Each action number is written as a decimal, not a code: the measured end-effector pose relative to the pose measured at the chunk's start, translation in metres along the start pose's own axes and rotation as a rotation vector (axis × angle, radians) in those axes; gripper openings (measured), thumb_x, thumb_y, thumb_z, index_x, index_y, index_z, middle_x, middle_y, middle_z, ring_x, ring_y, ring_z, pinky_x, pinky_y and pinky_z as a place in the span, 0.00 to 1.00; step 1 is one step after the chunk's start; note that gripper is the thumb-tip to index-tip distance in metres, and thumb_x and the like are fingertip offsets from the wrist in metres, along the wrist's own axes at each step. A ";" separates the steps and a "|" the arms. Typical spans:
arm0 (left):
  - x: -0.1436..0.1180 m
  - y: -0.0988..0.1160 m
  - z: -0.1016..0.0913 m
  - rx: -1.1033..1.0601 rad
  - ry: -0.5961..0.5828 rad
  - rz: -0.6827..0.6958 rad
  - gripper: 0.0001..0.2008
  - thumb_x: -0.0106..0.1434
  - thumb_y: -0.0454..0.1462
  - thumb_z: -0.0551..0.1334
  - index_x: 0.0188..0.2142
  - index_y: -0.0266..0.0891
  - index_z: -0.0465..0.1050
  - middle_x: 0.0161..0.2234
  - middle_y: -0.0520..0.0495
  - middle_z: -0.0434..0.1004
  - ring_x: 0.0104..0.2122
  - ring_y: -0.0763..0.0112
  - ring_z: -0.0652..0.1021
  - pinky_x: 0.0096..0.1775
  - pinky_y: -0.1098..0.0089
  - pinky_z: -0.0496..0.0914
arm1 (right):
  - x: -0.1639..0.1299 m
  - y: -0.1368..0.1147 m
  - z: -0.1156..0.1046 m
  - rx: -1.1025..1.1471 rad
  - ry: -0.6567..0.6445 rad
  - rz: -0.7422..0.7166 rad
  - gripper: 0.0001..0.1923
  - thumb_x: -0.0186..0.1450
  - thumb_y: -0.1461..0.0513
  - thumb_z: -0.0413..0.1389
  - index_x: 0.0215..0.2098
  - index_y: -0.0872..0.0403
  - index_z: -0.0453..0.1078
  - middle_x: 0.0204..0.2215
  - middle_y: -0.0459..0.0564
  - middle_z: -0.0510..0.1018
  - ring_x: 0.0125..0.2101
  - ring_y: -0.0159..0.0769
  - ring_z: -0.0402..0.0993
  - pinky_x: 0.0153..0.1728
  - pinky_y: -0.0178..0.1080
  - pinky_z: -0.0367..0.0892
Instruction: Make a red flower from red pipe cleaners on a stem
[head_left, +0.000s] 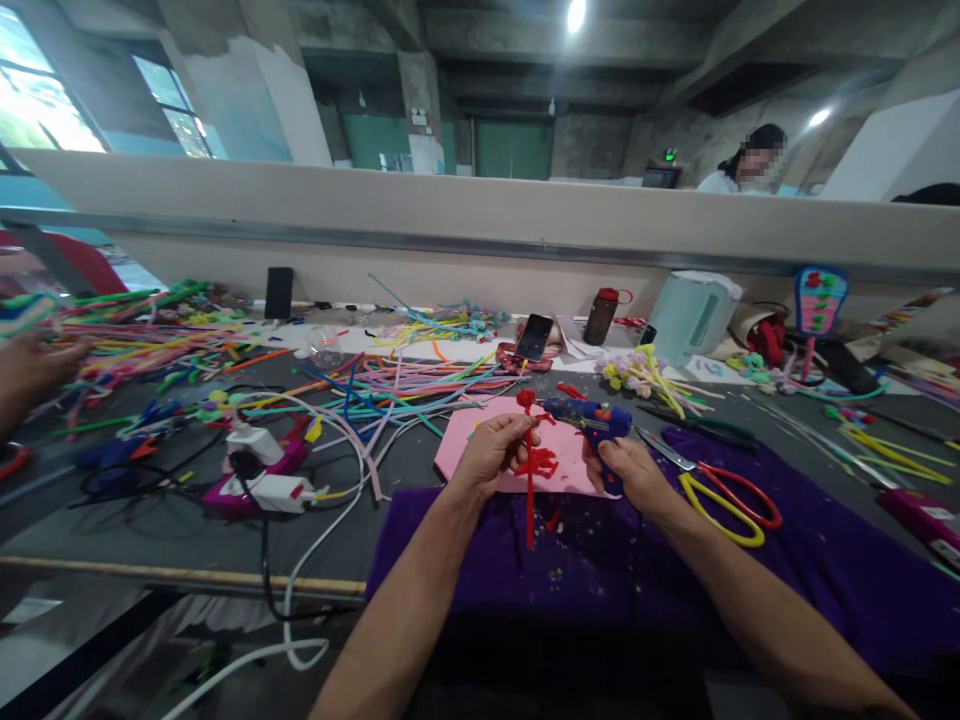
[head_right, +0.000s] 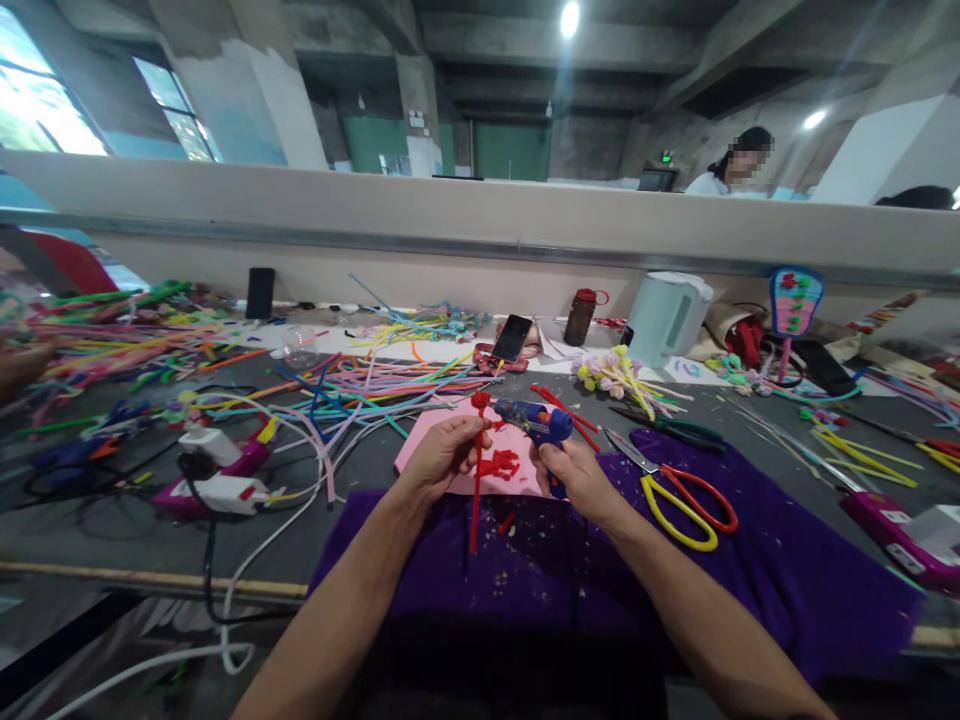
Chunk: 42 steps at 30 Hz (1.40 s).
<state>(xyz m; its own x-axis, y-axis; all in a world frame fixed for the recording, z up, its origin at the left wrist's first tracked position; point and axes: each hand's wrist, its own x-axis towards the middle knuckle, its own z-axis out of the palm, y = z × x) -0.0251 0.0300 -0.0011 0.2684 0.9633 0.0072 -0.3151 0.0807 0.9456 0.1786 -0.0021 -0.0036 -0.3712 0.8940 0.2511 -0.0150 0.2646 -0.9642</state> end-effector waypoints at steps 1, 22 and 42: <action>0.000 0.000 0.000 0.001 0.005 0.003 0.14 0.50 0.44 0.63 0.29 0.33 0.72 0.22 0.50 0.74 0.12 0.85 0.65 0.13 0.80 0.55 | 0.000 0.001 0.000 -0.032 -0.001 0.002 0.19 0.62 0.49 0.47 0.28 0.57 0.62 0.18 0.44 0.64 0.17 0.28 0.62 0.18 0.32 0.56; -0.002 0.003 0.001 0.014 0.022 -0.006 0.15 0.50 0.45 0.63 0.26 0.33 0.71 0.21 0.50 0.72 0.12 0.84 0.64 0.13 0.80 0.54 | -0.001 0.005 -0.004 -0.162 -0.016 -0.026 0.21 0.62 0.50 0.45 0.26 0.58 0.66 0.18 0.47 0.67 0.19 0.29 0.62 0.20 0.33 0.56; -0.002 0.003 0.000 -0.001 0.031 -0.004 0.15 0.50 0.44 0.63 0.28 0.32 0.72 0.21 0.51 0.72 0.12 0.85 0.64 0.13 0.80 0.54 | -0.002 0.002 -0.003 -0.153 -0.006 -0.029 0.22 0.62 0.48 0.45 0.24 0.57 0.63 0.17 0.46 0.65 0.18 0.29 0.61 0.20 0.33 0.55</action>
<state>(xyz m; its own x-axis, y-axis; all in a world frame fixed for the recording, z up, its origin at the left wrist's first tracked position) -0.0262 0.0283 0.0022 0.2408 0.9705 -0.0067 -0.3150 0.0847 0.9453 0.1818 -0.0021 -0.0062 -0.3779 0.8831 0.2780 0.1153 0.3428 -0.9323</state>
